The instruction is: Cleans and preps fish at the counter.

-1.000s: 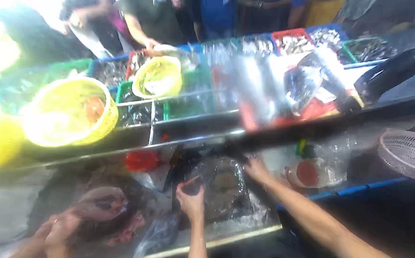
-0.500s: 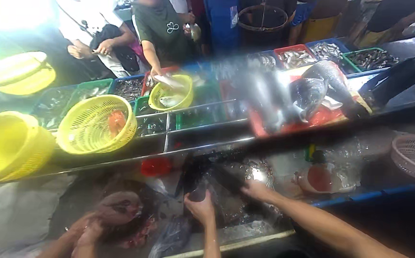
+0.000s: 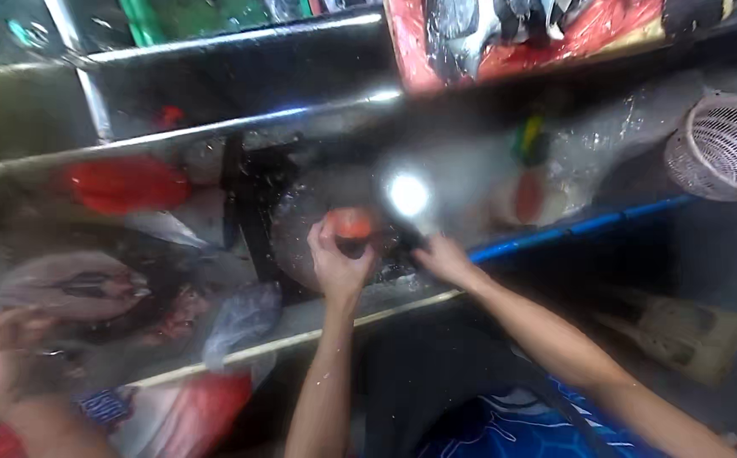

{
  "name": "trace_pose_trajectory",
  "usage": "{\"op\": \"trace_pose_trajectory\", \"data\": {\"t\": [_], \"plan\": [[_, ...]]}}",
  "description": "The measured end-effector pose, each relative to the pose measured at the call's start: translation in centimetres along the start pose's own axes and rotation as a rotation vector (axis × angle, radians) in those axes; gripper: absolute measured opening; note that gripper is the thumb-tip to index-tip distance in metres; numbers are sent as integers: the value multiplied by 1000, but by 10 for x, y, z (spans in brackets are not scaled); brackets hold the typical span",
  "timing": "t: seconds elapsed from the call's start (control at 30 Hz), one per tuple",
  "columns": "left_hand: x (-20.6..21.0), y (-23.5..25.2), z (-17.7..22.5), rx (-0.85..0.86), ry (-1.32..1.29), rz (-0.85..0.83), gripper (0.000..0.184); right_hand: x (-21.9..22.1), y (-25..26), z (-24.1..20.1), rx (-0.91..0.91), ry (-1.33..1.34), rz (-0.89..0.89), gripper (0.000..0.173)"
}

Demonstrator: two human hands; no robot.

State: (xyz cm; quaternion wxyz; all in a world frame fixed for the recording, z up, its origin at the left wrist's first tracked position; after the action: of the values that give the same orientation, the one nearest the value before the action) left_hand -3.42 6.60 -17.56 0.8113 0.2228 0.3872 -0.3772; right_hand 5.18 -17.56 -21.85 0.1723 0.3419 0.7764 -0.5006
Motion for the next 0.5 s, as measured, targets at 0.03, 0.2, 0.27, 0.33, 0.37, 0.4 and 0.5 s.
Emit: {"op": "trace_pose_trajectory", "data": {"t": [0.03, 0.2, 0.27, 0.33, 0.37, 0.4, 0.5], "plan": [[3, -4, 3, 46, 2, -20, 91, -2, -6, -1, -2, 28, -17, 52], [2, 1, 4, 51, -36, -82, 92, -38, -7, -42, -180, 108, 165, 38], [-2, -5, 10, -98, -62, -104, 101, -42, -11, -48, -185, 117, 215, 40], [-7, -5, 19, -193, -85, -16, 105, -33, -5, -55, -185, 51, 197, 46], [-9, -3, 18, -224, -72, 55, 105, -20, 4, -59, -190, 11, 181, 47], [-8, -3, 14, -263, -44, 100, 105, -5, 10, -60, -180, 3, 148, 47], [6, -8, 3, -424, 31, 69, 102, 3, 13, -61, -153, -4, 103, 50]]}}
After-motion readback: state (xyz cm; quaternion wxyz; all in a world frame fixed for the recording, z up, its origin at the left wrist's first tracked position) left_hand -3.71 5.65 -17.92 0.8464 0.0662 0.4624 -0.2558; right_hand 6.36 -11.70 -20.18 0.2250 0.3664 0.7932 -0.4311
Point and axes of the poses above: each hand's wrist, its own y-axis towards the middle knuckle, its own x-axis out of the palm, z = x × y, the point moved 7 cm from there along y, towards the middle knuckle, and after that the axes turned 7 degrees about z, right-handed, at the moved point
